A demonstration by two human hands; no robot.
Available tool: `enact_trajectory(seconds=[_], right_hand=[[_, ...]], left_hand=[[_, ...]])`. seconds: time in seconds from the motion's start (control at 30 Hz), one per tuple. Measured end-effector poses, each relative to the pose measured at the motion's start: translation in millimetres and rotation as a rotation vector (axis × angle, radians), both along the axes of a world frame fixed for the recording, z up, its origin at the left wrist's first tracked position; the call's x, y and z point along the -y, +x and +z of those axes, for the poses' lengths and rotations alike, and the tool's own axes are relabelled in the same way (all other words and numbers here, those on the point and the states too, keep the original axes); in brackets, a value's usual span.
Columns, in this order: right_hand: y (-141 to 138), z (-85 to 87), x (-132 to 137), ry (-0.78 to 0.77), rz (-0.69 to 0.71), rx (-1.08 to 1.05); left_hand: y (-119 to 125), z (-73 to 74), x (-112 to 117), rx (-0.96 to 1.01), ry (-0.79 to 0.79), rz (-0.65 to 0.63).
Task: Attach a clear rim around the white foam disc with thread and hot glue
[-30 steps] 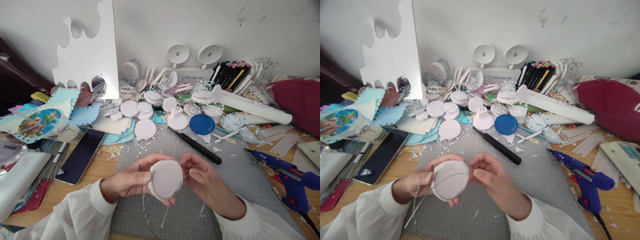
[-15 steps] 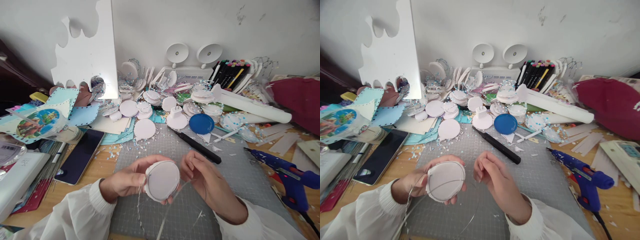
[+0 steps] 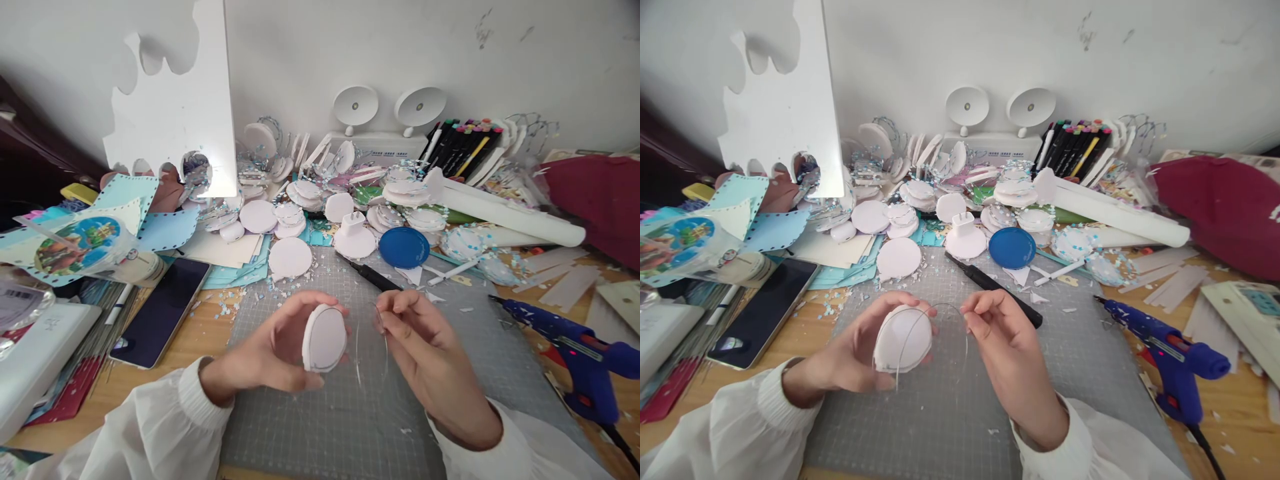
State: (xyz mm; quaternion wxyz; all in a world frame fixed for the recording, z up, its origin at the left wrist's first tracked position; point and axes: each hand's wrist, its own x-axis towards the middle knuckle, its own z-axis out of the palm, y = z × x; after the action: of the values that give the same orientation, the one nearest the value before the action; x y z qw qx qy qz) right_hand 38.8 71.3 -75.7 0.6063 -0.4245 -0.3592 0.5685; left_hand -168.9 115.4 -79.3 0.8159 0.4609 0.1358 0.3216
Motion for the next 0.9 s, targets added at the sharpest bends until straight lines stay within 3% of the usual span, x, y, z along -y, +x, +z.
enact_trajectory(seconds=[0.17,0.3,0.4,0.63,0.9], right_hand=[[1,-0.3,12,0.287,-0.167,0.382],[-4,4.3,20,0.555,0.029,0.699],[-10,1.7,20,0.673,0.167,0.831],[-10,-6.1,19,0.716,0.219,0.856],[-9,-2.0,26,0.659,0.248,0.784]], left_hand=[[1,-7.1,5,-0.12,0.209,0.131],[3,-16.4,10,-0.199,0.286,0.233],[5,-18.7,12,-0.189,0.323,0.253],[3,-13.8,13,-0.102,0.369,0.164],[4,-10.1,12,-0.053,0.386,0.235]])
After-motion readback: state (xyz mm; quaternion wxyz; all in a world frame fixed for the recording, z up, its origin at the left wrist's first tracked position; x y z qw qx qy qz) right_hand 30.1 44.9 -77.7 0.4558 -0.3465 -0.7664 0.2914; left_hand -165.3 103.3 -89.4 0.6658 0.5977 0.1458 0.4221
